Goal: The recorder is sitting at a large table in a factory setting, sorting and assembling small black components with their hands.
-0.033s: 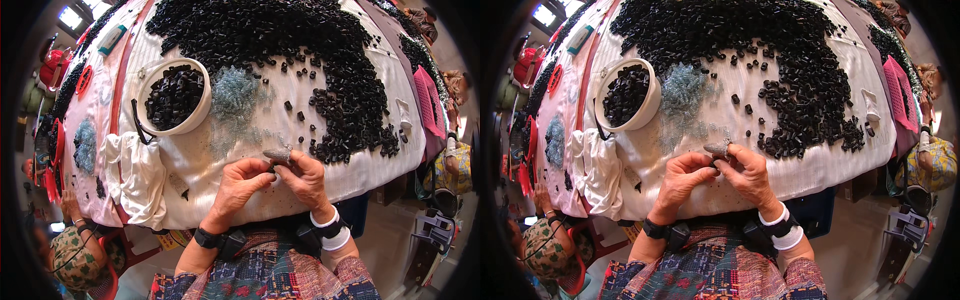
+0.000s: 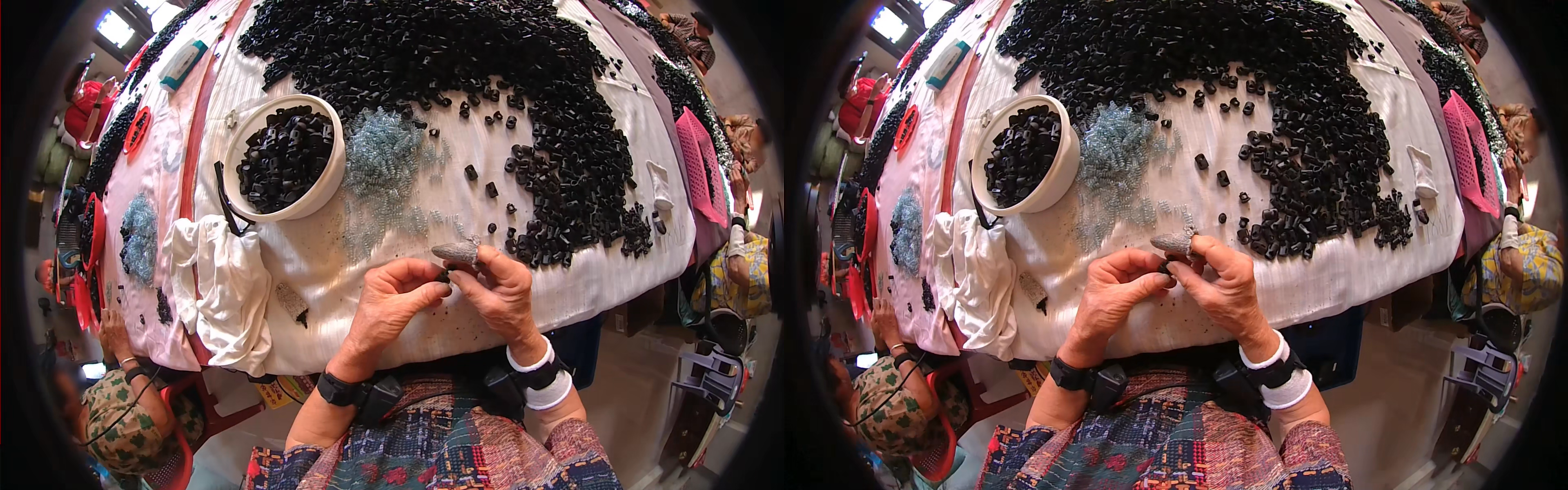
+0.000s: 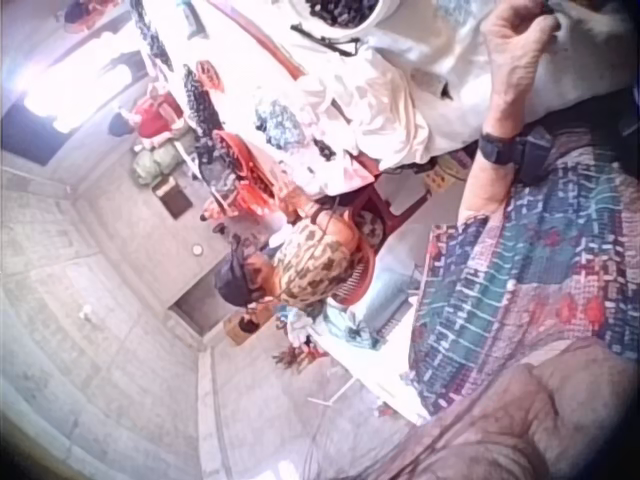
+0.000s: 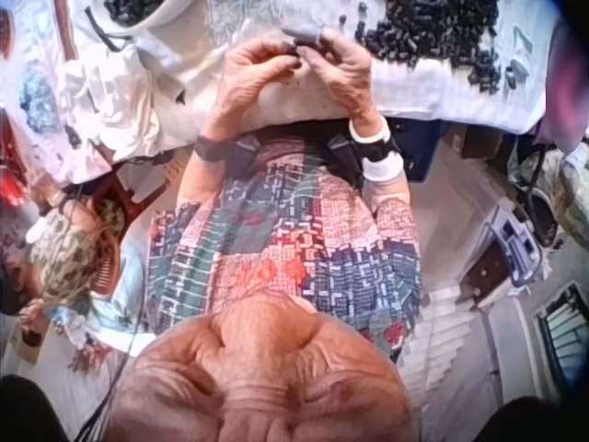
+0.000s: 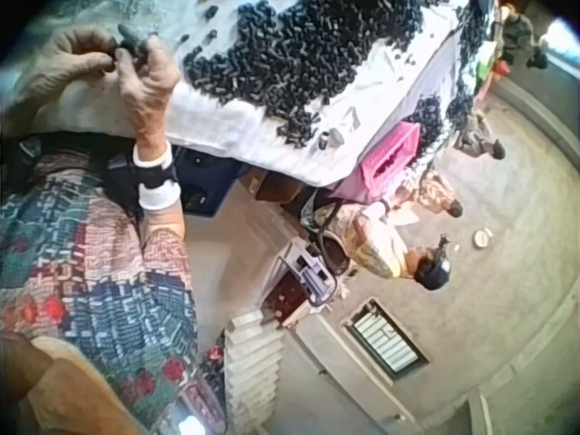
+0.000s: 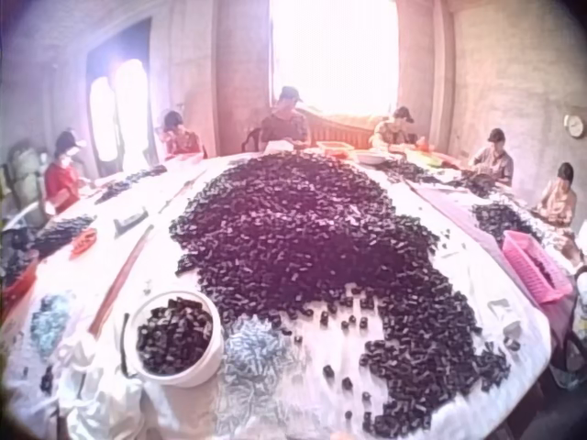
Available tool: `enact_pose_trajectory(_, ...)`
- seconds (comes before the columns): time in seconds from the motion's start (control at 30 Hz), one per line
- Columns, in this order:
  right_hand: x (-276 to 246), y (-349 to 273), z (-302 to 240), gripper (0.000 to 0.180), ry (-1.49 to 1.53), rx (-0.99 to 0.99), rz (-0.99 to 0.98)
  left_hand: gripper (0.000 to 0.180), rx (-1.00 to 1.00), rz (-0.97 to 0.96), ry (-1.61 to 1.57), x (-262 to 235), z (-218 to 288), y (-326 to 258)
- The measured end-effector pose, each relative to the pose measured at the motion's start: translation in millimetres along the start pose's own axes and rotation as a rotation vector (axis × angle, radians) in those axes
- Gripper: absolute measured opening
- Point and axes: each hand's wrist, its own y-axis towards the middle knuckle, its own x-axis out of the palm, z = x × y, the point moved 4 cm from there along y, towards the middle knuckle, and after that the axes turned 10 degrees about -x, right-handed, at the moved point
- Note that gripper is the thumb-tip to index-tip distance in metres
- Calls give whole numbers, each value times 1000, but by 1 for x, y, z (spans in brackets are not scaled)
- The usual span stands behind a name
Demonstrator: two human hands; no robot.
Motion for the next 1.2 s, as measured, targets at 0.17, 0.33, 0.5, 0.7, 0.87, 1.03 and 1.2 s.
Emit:
enact_pose_trajectory(0.17,-4,3,2,24,5,-57,100,22,-32,5,-3,-1,3,3)
enact_pose_trajectory(0.33,2,4,-17,24,-307,-244,82,22,-25,6,-17,0,4,3)
enact_pose_trajectory(0.5,1,2,-18,24,-325,-247,119,21,-16,7,-43,-2,4,2)
enact_pose_trajectory(0.7,6,5,-34,25,-421,-388,106,20,10,-13,-46,-3,6,0)
enact_pose_trajectory(0.87,10,3,-32,28,-492,-500,60,22,18,-11,-17,-2,8,1)
enact_pose_trajectory(1.03,12,3,-31,30,-509,-495,33,24,26,-1,-7,-3,7,0)
enact_pose_trajectory(1.2,10,2,-28,31,-507,-506,12,23,-3,-1,-24,-3,6,0)
